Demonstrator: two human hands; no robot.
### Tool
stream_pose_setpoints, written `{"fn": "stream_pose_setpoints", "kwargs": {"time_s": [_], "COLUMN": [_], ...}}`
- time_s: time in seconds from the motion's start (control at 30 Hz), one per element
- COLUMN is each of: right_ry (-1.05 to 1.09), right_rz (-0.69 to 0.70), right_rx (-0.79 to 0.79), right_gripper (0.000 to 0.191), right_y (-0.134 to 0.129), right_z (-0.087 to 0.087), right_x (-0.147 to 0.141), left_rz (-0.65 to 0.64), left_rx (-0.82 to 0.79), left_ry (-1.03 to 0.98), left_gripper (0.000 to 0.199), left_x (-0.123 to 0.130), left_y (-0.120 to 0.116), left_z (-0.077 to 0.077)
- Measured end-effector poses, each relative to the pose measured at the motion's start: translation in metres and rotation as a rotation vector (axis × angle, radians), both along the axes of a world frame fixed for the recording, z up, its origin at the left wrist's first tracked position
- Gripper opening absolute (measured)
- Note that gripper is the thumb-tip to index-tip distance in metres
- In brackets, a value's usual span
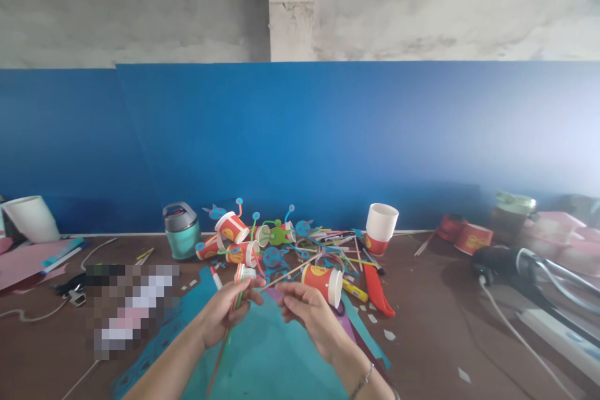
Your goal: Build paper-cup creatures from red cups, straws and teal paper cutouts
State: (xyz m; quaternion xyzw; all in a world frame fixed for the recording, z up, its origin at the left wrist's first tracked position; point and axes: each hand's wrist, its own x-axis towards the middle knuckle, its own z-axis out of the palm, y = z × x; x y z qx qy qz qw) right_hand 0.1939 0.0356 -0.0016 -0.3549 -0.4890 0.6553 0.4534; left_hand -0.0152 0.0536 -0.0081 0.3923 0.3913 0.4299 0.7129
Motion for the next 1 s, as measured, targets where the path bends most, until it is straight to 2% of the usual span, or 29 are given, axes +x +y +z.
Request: {"fn": "stream_pose_setpoints", "kwargs": {"time_s": [0.07, 0.17, 0.33, 0.4, 0.53, 0.63, 0.7, 0.8, 0.83, 0.9, 1.0], "right_ry": [0.066, 0.118, 0.078, 0.050, 0.016, -0.008, -0.044, -0.128, -0.160, -0.234, -0.342], "right_rz": [0.035, 0.065, 0.103, 0.122, 0.119, 0.089, -0.002, -0.181, -0.199, -0.142, -0.020], "right_rx": [-0.027, -0.046, -0.059, -0.020, 0.017, -0.002, -0.002, 0.084, 0.119, 0.147, 0.100], "right_gripper": [0.044, 0.048, 0.058, 0.059, 0.056, 0.056, 0.049, 0.024, 0.024, 0.030, 0.041], "right_y": [0.002, 0.004, 0.000, -0.004, -0.011, -0.010, -0.006, -0.002, -0.001, -0.001, -0.004], "right_z": [-0.002, -0.005, -0.003, -0.002, 0.002, 0.006, 0.007, 0.006, 0.005, 0.002, -0.002], "right_x": [0.001, 0.001, -0.005, -0.008, -0.012, -0.011, -0.009, -0.006, -0.006, -0.009, -0.015], "left_rz": [0.001, 0.001, 0.015, 0.063, 0.110, 0.080, 0.091, 0.186, 0.234, 0.312, 0.319], "left_rx": [0.007, 0.035, 0.177, 0.246, 0.386, 0.370, 0.317, 0.278, 0.279, 0.289, 0.281], "left_ry": [0.008, 0.067, 0.306, 0.435, 0.585, 0.549, 0.485, 0.435, 0.435, 0.442, 0.427], "left_gripper": [0.050, 0.050, 0.050, 0.044, 0.016, 0.019, 0.023, 0.027, 0.028, 0.029, 0.031], "left_x": [0.001, 0.003, 0.013, 0.018, 0.022, 0.022, 0.022, 0.022, 0.023, 0.024, 0.025], "left_y": [-0.001, -0.006, -0.014, -0.016, -0.018, -0.020, -0.020, -0.018, -0.016, -0.014, -0.013], "left_z": [0.002, 0.005, 0.009, 0.012, 0.019, 0.020, 0.018, 0.014, 0.012, 0.010, 0.009]}}
